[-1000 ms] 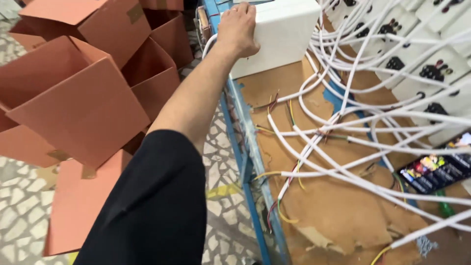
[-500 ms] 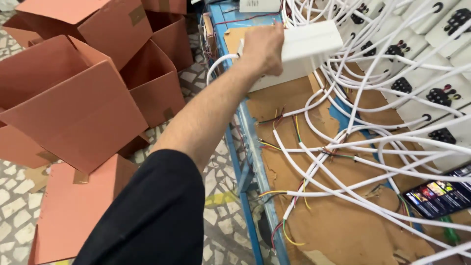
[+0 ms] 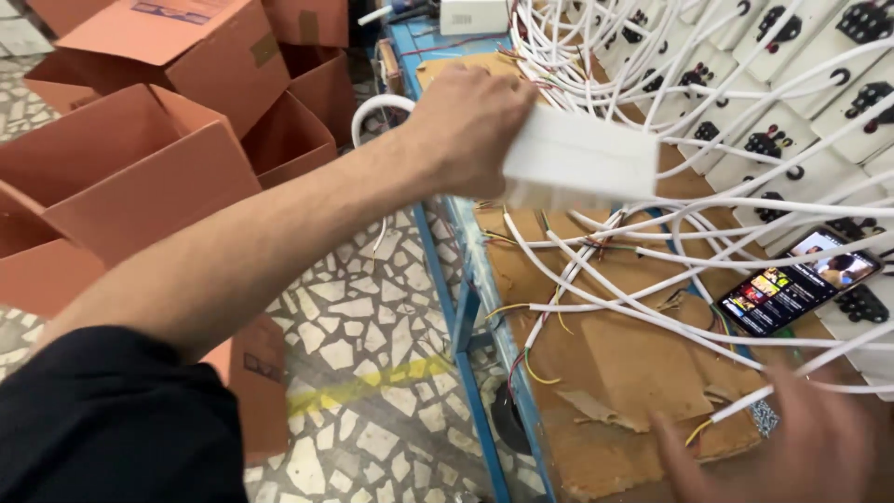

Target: The person uses a pneumatic screwdriver to drive screws into a white plastic enclosure on a workbench, attaches a white cable to the unit, then sets the finished enclosure aside and begins driving screws into another enclosure.

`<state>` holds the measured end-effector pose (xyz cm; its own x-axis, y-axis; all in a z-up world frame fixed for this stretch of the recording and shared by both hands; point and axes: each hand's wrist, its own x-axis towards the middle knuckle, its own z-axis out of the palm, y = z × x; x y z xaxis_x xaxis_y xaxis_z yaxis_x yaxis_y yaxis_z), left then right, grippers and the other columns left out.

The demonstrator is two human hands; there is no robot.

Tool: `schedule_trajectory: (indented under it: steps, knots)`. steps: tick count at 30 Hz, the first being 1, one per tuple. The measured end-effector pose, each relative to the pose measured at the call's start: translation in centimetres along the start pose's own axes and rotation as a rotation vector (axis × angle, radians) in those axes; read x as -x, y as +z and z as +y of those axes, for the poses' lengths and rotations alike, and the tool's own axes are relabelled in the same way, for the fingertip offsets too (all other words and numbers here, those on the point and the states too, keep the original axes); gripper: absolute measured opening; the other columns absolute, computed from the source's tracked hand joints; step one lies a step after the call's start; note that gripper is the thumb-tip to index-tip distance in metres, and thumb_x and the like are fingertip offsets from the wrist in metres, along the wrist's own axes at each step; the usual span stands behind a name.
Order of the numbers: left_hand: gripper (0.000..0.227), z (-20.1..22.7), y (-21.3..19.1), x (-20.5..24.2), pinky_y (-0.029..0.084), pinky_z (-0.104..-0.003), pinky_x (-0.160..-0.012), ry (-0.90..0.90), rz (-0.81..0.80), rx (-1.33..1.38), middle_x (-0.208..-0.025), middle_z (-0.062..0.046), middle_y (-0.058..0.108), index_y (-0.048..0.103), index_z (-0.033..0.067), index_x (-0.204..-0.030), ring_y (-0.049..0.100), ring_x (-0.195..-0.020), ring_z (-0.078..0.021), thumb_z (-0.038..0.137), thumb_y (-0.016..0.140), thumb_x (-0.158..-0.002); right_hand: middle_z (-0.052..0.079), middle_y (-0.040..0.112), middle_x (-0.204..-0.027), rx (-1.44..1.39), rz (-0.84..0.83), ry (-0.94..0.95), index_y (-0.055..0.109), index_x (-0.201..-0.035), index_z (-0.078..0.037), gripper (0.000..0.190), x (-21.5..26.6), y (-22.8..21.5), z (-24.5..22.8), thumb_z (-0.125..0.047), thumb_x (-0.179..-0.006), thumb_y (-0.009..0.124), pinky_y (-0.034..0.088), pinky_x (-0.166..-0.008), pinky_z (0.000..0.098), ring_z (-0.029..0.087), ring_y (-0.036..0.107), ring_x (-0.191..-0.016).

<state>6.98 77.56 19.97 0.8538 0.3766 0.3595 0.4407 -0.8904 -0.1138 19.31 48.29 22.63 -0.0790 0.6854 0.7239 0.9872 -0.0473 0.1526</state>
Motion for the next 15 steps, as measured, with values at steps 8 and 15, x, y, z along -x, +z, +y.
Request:
schedule_trajectory:
  steps: [8, 15]
  knots:
    - [0.061, 7.6, -9.6, 8.3, 0.056, -0.047, -0.073, 0.147, -0.062, 0.217, -0.089, -0.017, 0.068, 0.063, -0.0008, -0.101, 0.069, -0.081, -0.0372, 0.03, 0.087, -0.054, 0.024, 0.068, -0.107, -0.197, -0.27, -0.044, 0.06, -0.125, 0.001, 0.098, -3.0, 2.1, 1.1, -0.047, -0.046, 0.093, 0.054, -0.085, 0.0532, 0.043, 0.068, -0.1]
    - [0.07, 13.7, -14.1, 10.3, 0.057, -0.048, -0.07, 0.33, -0.012, 0.186, -0.088, -0.02, 0.07, 0.063, -0.0052, -0.105, 0.07, -0.078, -0.0389, 0.04, 0.09, -0.059, 0.017, 0.071, -0.113, -0.316, -0.367, 0.157, 0.064, -0.126, -0.004, 0.09, 3.3, -5.8, 1.1, -0.036, -0.048, 0.096, 0.055, -0.087, 0.0471, 0.037, 0.07, -0.101]
